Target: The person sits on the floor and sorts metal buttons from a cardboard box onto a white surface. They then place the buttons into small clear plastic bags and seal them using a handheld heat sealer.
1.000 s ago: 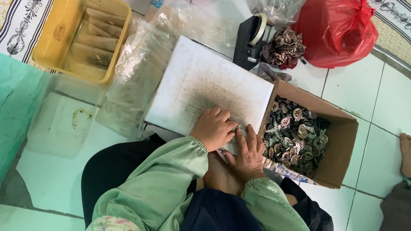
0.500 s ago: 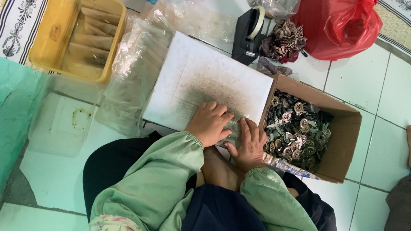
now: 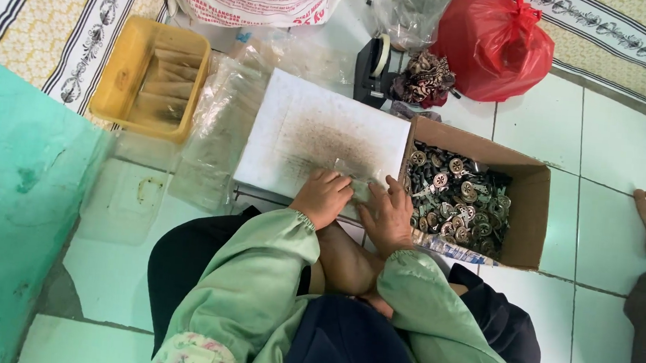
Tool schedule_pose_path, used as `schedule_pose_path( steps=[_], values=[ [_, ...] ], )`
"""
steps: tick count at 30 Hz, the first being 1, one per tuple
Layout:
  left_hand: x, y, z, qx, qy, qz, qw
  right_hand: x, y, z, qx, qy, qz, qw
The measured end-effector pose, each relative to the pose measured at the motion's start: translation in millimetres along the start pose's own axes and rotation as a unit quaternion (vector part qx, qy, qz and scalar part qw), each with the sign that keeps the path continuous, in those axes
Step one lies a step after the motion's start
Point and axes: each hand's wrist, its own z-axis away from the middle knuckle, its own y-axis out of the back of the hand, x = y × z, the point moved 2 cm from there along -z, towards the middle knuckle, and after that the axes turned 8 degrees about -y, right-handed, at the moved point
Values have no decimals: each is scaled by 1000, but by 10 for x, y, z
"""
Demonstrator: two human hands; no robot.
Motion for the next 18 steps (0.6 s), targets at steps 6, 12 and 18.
schedule_pose_path(
  steps=[6, 12, 18],
  values=[
    [136, -37, 149, -38, 6, 25, 999, -109, 4, 85, 17, 45, 97, 994],
    [220, 321, 238, -87, 119, 111, 983, -70, 106, 277, 9, 2, 13, 1000],
    [505, 702, 251, 20, 225, 336, 915, -292, 389, 541, -111, -253, -247, 929]
  ],
)
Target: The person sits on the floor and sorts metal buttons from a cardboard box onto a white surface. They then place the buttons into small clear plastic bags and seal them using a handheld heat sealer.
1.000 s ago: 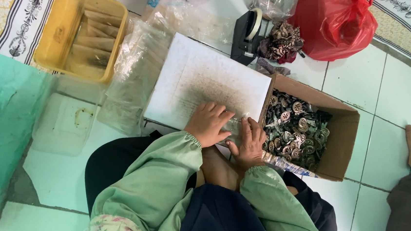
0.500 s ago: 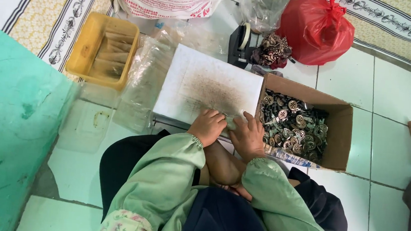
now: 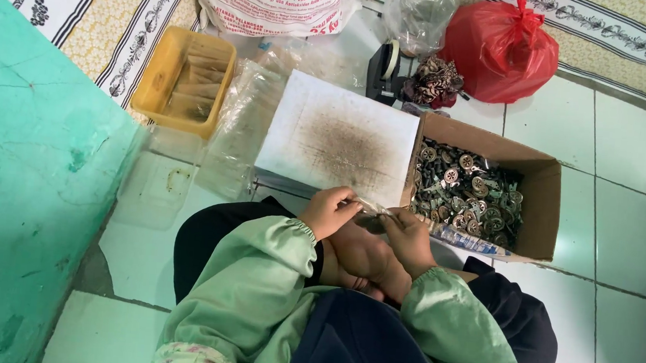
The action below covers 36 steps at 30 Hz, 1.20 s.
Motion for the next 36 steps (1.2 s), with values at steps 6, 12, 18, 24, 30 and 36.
schedule_pose_path(
  steps=[6, 12, 18, 24, 30, 36],
  values=[
    [117, -100, 231, 64, 24, 224, 972, -268, 61, 271, -58, -85, -118, 988],
    [251, -46, 315, 137, 36, 213, 967, -341, 3, 356, -92, -55, -100, 989],
    [231, -68, 293, 182, 27, 219, 958, -279, -63, 316, -89, -36, -142, 985],
    [351, 5, 298, 188, 95, 257, 943, -335, -102, 353, -59, -37, -227, 972],
    [488, -172, 353, 143, 184, 353, 906, -343, -57, 281, 33, -99, -307, 946],
    [336, -186, 286, 169, 180, 301, 921, -24, -185, 197, -3, -113, -431, 895]
  ],
)
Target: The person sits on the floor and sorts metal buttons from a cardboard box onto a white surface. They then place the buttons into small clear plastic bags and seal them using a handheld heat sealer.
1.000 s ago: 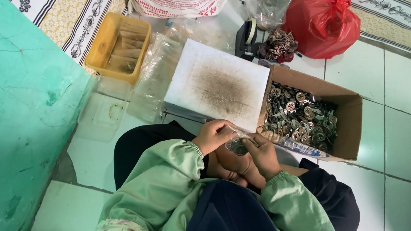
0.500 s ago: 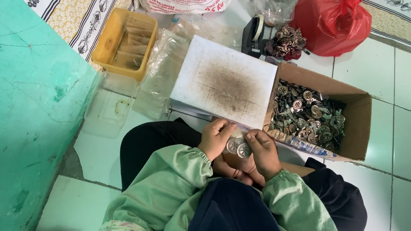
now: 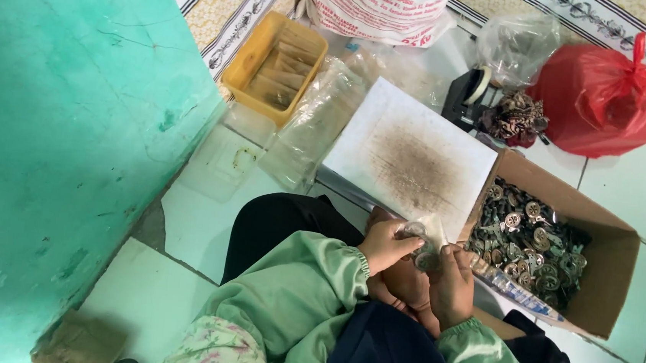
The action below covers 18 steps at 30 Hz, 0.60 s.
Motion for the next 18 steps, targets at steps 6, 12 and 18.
schedule_pose_path(
  steps=[6, 12, 18],
  values=[
    [137, 138, -142, -42, 53, -115, 991, -26, -95, -63, -75, -31, 86, 993],
    [138, 129, -253, -12, 22, -80, 996, -143, -251, -141, -27, -40, 137, 989],
    [351, 224, -402, 54, 22, -22, 998, -194, -423, -418, -39, -40, 102, 993]
  ],
)
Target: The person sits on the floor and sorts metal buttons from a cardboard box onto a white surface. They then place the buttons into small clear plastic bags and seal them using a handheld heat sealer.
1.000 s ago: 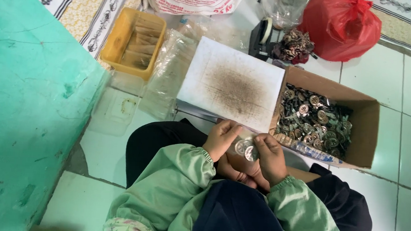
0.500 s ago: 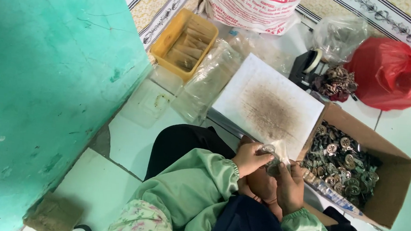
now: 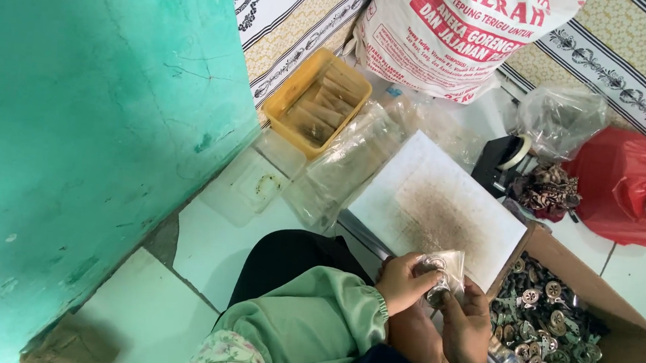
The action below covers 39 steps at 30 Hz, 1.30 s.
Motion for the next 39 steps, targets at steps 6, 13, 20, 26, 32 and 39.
schedule_pose_path(
  steps=[6, 13, 20, 26, 32, 39],
  values=[
    [145, -5, -304, 17, 29, 104, 994, -546, -573, -332, 12, 7, -40, 999],
    [185, 384, -1061, 220, -80, 186, 954, -752, -1730, -1048, -28, 137, -2, 990],
    [372, 1444, -1543, 455, -120, 310, 826, -466, -3027, -1769, -138, 124, 150, 971],
    [-341, 1591, -1735, 528, -73, 226, 816, -27, -3918, -2384, -179, 194, 570, 778],
    [-126, 1713, -1729, 543, -86, 282, 786, 356, -4245, -2696, -261, 159, 711, 633],
    [-133, 1604, -1681, 531, -73, 199, 820, 329, -3734, -2661, -150, 463, 613, 623]
  ],
)
